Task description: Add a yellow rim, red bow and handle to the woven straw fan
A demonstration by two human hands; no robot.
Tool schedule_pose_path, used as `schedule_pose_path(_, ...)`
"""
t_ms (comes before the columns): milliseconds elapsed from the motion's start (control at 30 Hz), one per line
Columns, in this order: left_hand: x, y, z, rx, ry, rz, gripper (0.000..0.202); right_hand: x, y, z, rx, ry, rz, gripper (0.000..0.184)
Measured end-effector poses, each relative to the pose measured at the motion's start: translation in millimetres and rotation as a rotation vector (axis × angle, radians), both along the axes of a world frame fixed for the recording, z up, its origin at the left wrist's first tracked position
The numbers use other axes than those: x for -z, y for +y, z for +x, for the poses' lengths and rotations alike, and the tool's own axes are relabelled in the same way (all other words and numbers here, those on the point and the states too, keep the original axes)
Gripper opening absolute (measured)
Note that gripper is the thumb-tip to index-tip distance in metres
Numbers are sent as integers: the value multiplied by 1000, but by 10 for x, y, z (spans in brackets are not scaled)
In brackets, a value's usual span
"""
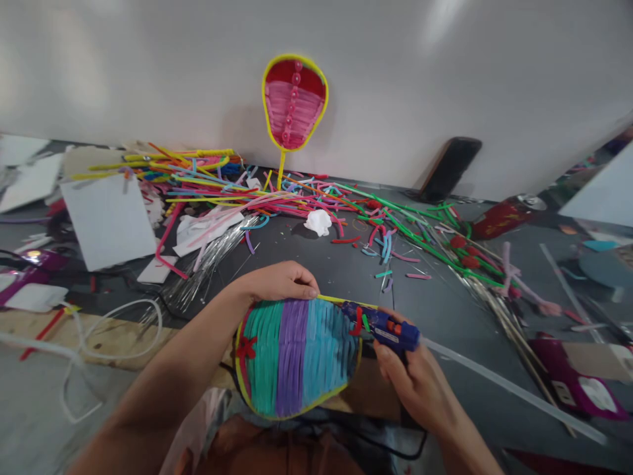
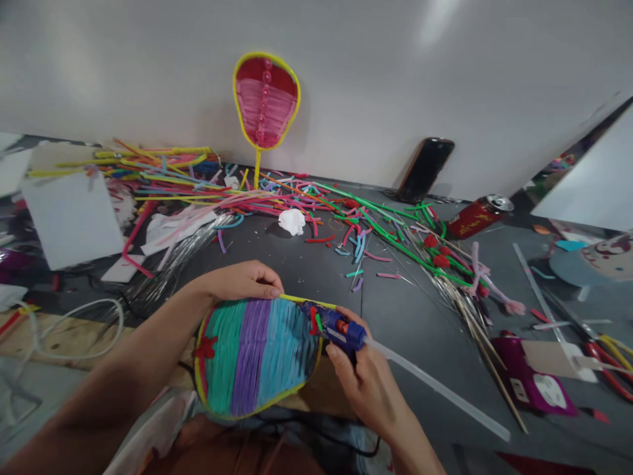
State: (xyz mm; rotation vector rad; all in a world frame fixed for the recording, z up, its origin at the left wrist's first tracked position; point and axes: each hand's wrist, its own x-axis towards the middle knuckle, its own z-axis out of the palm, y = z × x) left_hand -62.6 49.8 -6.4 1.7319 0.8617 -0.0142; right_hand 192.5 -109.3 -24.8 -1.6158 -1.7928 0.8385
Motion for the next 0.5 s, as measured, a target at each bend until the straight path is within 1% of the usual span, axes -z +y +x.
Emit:
schedule_pose_path(133,-3,3,-6,2,-2,-5,25,-5,-9,15,3,21,-53,53)
schedule_pose_path(267,-12,3,-3,-3,10,-6,28,-31,-26,30,3,13,-81,51)
schedule_pose_path(500,2,8,-9,-3,5,-19,29,-56,-11,-1,0,31,-28,45)
